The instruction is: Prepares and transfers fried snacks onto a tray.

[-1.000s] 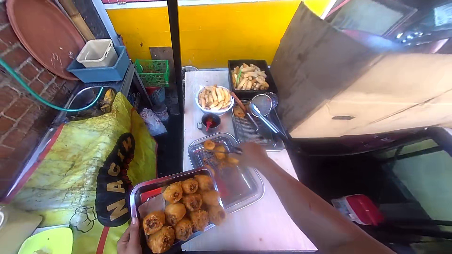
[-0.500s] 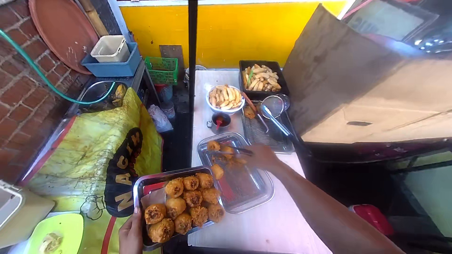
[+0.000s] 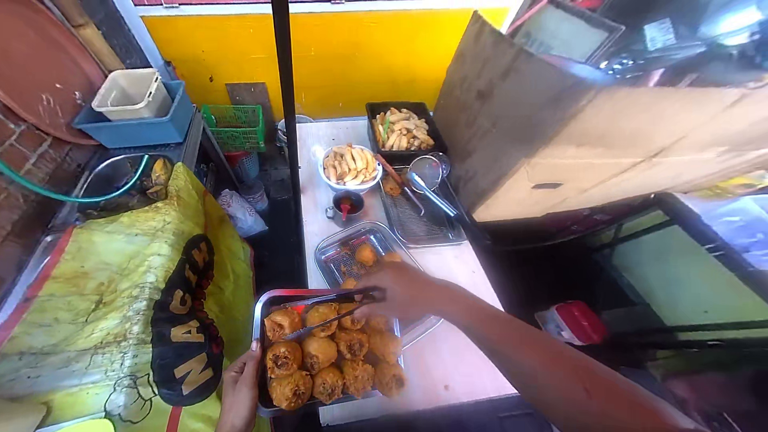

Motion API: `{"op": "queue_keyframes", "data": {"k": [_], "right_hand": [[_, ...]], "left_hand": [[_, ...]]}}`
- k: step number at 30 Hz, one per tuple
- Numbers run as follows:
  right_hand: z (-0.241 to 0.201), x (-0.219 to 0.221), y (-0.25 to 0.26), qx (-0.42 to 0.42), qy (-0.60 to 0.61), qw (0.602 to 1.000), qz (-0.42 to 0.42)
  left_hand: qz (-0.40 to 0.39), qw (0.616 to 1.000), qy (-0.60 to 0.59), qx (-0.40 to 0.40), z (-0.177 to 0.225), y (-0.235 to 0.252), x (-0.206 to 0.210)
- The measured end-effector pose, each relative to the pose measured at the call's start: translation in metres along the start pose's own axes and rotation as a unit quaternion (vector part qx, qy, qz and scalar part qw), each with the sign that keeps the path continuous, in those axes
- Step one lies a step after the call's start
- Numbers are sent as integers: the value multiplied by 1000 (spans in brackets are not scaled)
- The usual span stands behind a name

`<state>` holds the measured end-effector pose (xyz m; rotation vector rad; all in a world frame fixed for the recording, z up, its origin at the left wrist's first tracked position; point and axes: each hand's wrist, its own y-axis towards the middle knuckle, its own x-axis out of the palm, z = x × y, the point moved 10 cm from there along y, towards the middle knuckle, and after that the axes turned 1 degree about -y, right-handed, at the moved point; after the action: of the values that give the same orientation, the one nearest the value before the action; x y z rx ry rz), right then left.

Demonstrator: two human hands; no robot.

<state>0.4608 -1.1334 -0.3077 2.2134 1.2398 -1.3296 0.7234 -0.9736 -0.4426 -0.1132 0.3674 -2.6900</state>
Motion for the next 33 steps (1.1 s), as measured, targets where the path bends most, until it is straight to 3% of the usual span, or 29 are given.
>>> {"op": "queue_keyframes", "data": {"k": [7, 11, 15, 17, 21, 25, 29, 33], "right_hand": [[8, 10, -17, 68, 25, 997, -2], [23, -14, -38, 54, 128, 984, 115], [83, -11, -76, 174, 137, 953, 206], [84, -3, -89, 183, 137, 946, 229], [6, 12, -66, 78, 161, 970, 165], [-55, 45, -40, 99, 42, 994, -23], [-44, 52, -47, 85, 5, 995, -57], [2, 55, -66, -30, 43, 997, -56]], "left_hand": [[-4, 1000, -3, 15, 1, 0, -14], [28, 1000, 2, 9, 0, -4, -37], [56, 998, -7, 6, -5, -11, -62], [70, 997, -5, 20, -4, -14, -72], [91, 995, 9, 46, 5, -26, -74], [98, 992, 42, 72, 16, -43, -47], [134, 988, 40, 69, 16, -72, -12], [180, 982, 17, 57, 0, -115, 20]]}}
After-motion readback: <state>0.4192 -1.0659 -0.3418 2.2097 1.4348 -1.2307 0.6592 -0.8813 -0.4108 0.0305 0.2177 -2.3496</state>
